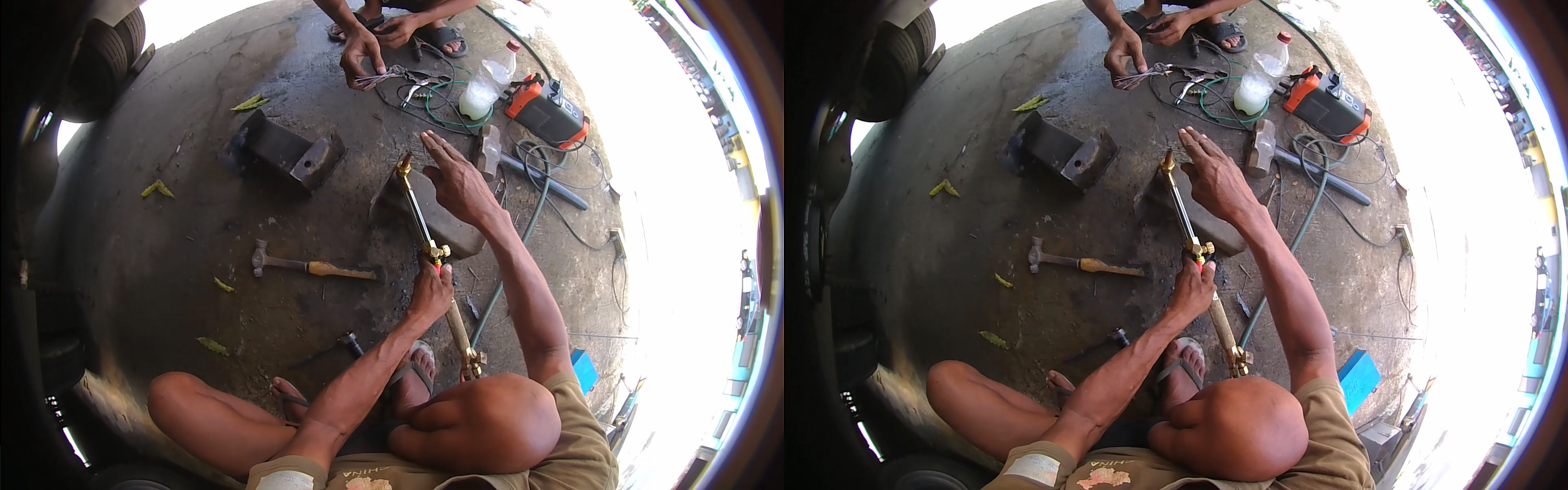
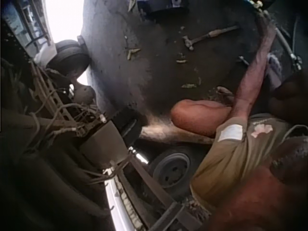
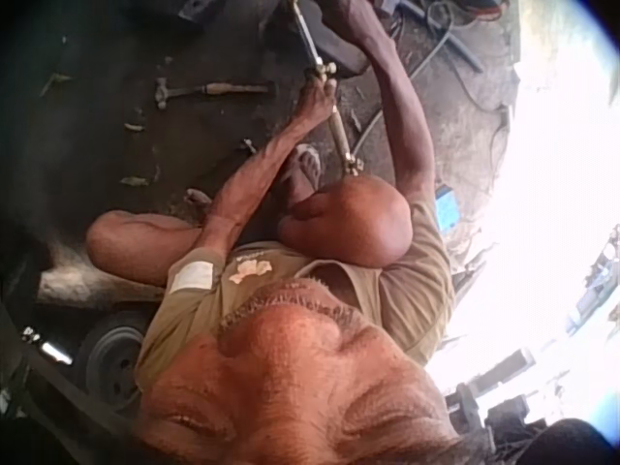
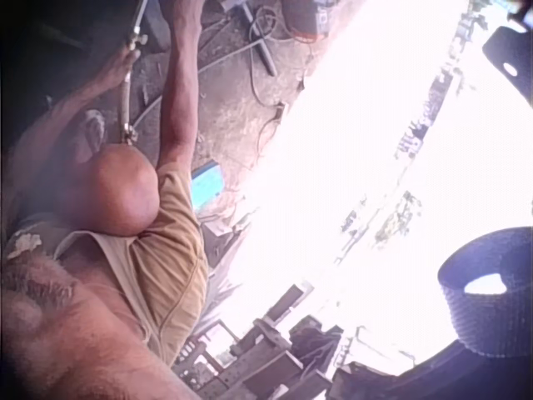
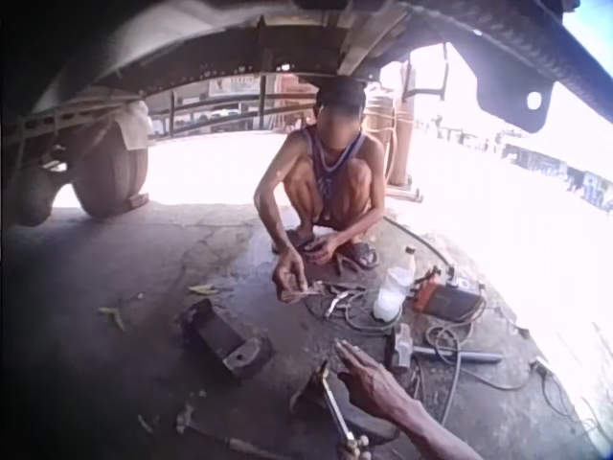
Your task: The person uses a handheld torch to heat a metal block placed on the ground. They ignite the torch, direct the flame onto the metal, and adjust the flame intensity while another person assists nearby.
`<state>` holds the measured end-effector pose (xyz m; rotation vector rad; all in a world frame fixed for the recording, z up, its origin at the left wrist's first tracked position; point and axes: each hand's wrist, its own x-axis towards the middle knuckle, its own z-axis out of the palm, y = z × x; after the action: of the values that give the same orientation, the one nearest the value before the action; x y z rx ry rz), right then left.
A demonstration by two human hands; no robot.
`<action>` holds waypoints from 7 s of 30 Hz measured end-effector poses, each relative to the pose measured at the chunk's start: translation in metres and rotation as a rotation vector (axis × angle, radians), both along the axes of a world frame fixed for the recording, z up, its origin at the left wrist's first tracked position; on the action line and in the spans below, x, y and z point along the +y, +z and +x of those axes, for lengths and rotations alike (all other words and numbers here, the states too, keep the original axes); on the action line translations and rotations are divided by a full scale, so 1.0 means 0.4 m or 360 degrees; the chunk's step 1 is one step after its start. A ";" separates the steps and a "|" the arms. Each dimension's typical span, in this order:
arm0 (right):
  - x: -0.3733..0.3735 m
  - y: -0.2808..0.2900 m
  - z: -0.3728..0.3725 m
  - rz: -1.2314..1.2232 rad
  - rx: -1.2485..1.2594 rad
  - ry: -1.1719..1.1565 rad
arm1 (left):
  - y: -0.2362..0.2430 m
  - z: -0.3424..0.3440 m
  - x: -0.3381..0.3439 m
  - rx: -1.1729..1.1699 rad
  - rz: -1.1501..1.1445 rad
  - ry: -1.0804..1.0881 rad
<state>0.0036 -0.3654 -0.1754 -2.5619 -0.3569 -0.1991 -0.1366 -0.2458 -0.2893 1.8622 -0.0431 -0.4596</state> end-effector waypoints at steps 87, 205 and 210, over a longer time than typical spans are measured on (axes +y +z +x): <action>-0.068 -0.049 0.226 0.0810 0.0488 -0.0491 | -0.043 -0.026 0.037 0.0269 -0.0147 -0.0054; -0.027 0.121 0.083 -0.0498 0.0051 0.0256 | 0.020 -0.016 -0.026 0.0124 0.0091 -0.0048; -0.023 0.119 0.079 -0.0522 0.0049 0.0248 | 0.022 -0.012 -0.025 0.0135 0.0100 -0.0069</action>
<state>0.0352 -0.3745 -0.1277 -2.8367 -0.6194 -0.0451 -0.1413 -0.2559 -0.2805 1.9046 -0.0118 -0.5752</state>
